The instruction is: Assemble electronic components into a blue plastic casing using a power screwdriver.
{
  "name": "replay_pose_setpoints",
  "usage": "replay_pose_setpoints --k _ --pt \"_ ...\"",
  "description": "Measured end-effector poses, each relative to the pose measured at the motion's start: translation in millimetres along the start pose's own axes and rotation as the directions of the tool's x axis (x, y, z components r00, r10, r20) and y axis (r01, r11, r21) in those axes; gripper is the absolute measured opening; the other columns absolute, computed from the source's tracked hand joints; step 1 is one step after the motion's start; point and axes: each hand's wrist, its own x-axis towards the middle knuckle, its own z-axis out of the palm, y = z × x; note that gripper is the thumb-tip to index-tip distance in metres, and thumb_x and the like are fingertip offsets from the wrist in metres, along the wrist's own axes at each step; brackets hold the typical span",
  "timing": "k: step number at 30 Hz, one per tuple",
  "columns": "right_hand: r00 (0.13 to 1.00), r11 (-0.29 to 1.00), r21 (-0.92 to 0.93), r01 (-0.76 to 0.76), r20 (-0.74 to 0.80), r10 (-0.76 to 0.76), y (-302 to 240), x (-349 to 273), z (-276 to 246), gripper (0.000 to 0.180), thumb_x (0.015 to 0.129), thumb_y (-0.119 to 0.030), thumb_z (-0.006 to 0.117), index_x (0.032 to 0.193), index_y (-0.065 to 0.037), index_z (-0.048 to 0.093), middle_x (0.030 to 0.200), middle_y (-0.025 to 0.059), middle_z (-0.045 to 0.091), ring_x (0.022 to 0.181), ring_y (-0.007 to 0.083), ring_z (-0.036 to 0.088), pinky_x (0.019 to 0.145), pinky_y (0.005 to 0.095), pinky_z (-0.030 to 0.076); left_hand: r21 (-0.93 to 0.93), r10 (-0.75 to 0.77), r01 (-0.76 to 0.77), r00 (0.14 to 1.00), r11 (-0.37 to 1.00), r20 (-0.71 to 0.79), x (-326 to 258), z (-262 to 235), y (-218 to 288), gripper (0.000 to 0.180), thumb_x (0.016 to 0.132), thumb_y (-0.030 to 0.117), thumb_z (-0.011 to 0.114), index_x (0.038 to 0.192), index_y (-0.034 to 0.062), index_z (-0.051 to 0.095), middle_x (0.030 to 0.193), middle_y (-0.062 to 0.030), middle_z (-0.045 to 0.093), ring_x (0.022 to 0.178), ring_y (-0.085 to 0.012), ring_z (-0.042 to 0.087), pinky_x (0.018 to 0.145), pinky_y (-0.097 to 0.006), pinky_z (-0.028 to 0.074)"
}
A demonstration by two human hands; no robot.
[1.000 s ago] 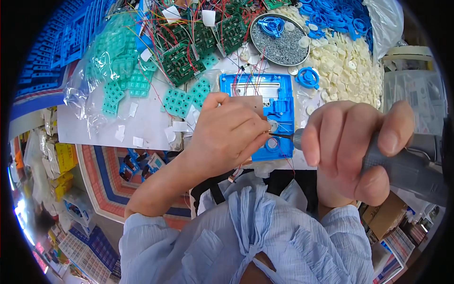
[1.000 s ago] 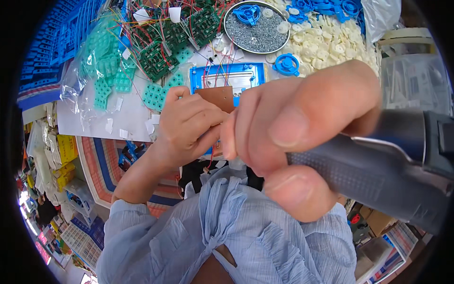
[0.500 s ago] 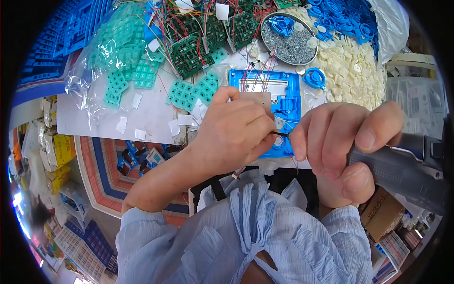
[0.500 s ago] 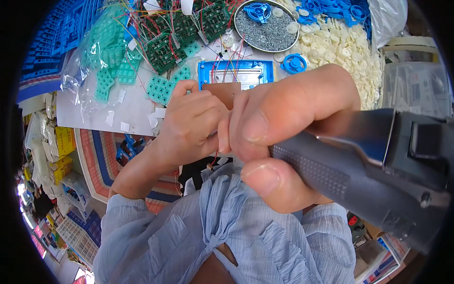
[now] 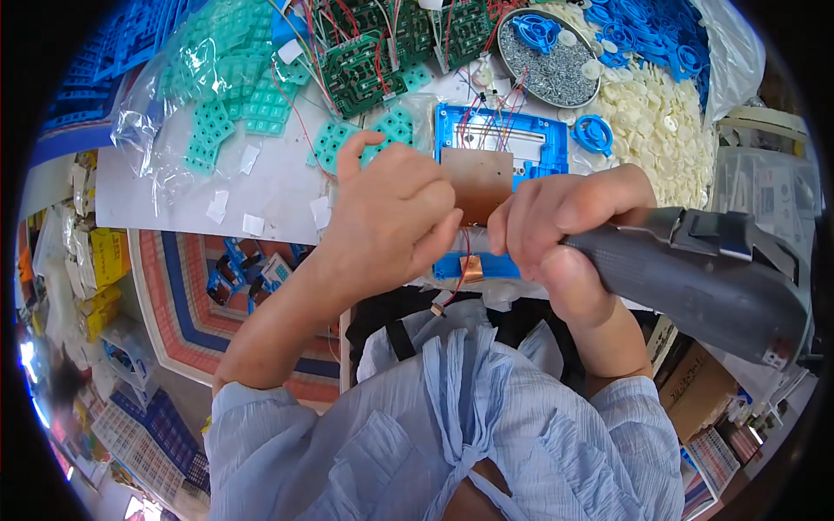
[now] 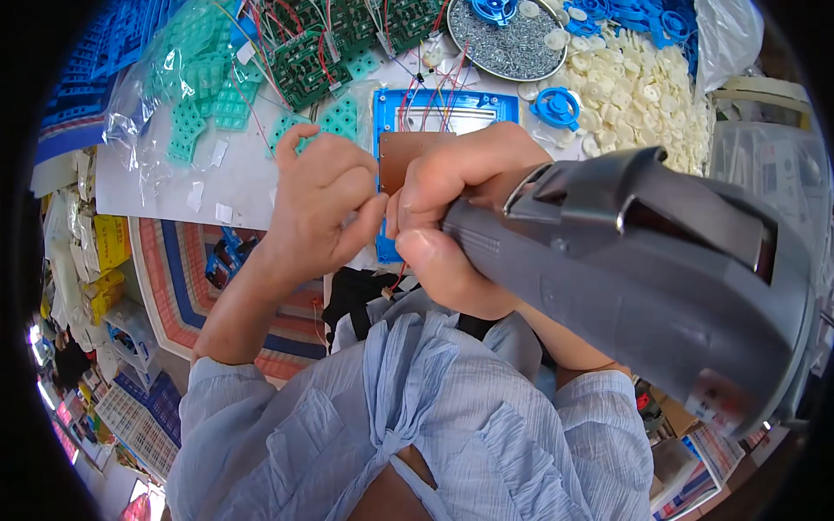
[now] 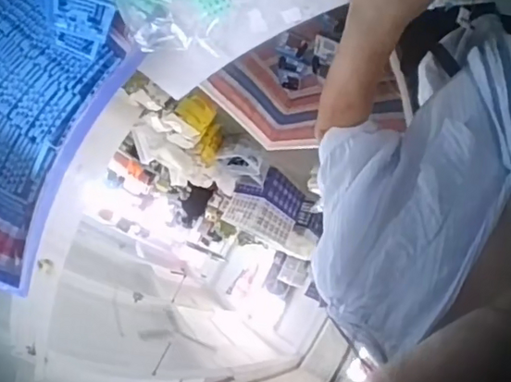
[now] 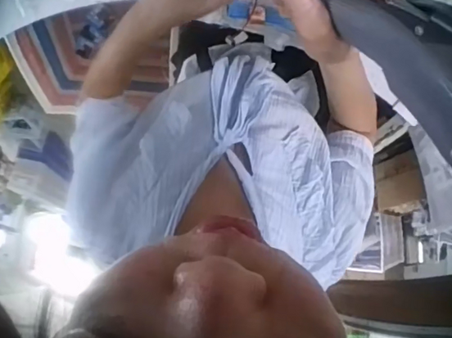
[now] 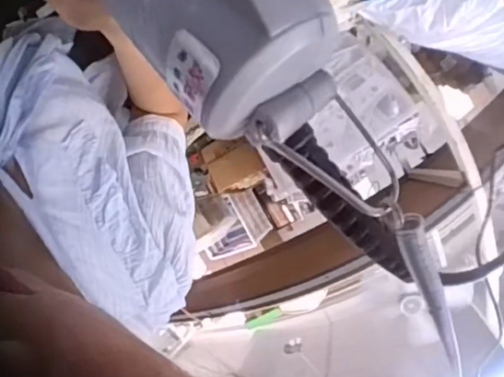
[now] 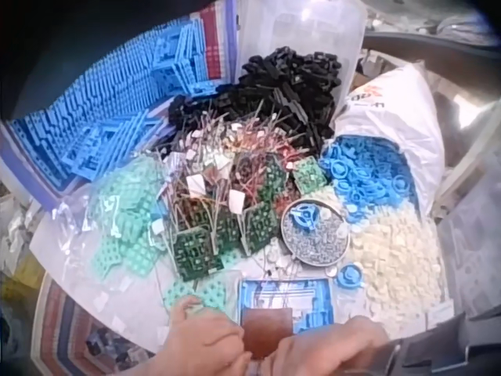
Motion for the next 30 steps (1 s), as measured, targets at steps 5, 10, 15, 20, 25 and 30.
replay_pose_setpoints --k 5,10,15,20,25,30 --pt "0.998 0.999 -0.024 -0.037 -0.044 0.036 3 -1 8 0.03 0.097 -0.016 0.07 0.104 -0.012 0.042 0.068 0.0035 0.052 0.058 0.0152 0.051 0.064 0.0375 0.052 -0.032 0.03 -0.029 0.999 0.999 0.041 -8 6 1 0.014 0.076 0.014 0.077 0.082 0.0159 0.064 0.091 0.0052 0.065 0.103 -0.0152 0.067 0.116 -0.064 0.019" --pt "0.998 0.989 -0.134 -0.067 -0.023 0.065 2 -4 16 0.029 0.096 -0.011 0.071 0.09 -0.01 0.042 0.067 0.0057 0.054 0.058 0.0178 0.053 0.063 0.0381 0.053 -0.025 -0.011 0.012 1.0 1.0 0.016 -15 10 0 0.012 0.076 0.013 0.078 0.083 0.0175 0.07 0.092 0.0067 0.067 0.109 -0.0122 0.067 0.118 -0.066 0.015" --pt "0.994 0.978 -0.202 -0.04 0.094 0.06 -5 2 1 0.026 0.094 -0.013 0.074 0.099 -0.011 0.048 0.065 0.0032 0.054 0.058 0.0173 0.054 0.06 0.0356 0.052 -0.024 -0.069 0.069 0.998 0.997 0.013 -13 12 9 0.011 0.075 0.016 0.081 0.083 0.0184 0.074 0.091 0.0077 0.069 0.102 -0.0117 0.068 0.118 -0.065 0.015" --pt "0.997 0.996 0.085 -0.035 -0.063 0.041 -27 5 2 0.034 0.095 -0.026 0.076 0.111 -0.013 0.048 0.064 -0.0003 0.053 0.054 0.0147 0.051 0.055 0.0347 0.049 -0.142 -0.103 0.097 0.994 0.985 -0.034 -7 18 15 0.011 0.075 0.016 0.082 0.083 0.0187 0.076 0.091 0.0078 0.071 0.097 -0.0114 0.067 0.117 -0.063 0.018" --pt "0.999 0.984 0.18 0.01 0.049 -0.02 -27 8 -17 0.035 0.092 -0.01 0.074 0.117 -0.008 0.05 0.074 0.0057 0.058 0.064 0.0169 0.054 0.068 0.0398 0.053 -0.194 -0.052 0.041 0.997 0.98 -0.053 0 27 11 0.015 0.075 0.016 0.082 0.089 0.0179 0.076 0.092 0.0064 0.072 0.092 -0.0125 0.067 0.113 -0.063 0.021" --pt "0.994 0.987 0.129 0.096 -0.068 -0.088 -4 17 -29 0.034 0.093 -0.009 0.071 0.114 -0.004 0.046 0.073 0.0063 0.056 0.064 0.0161 0.056 0.068 0.0386 0.055 -0.14 0.038 -0.044 0.998 0.989 -0.041 48 22 -5 0.011 0.079 0.015 0.076 0.09 0.0139 0.075 0.087 0.0003 0.072 0.086 -0.0205 0.068 0.107 -0.055 0.037"
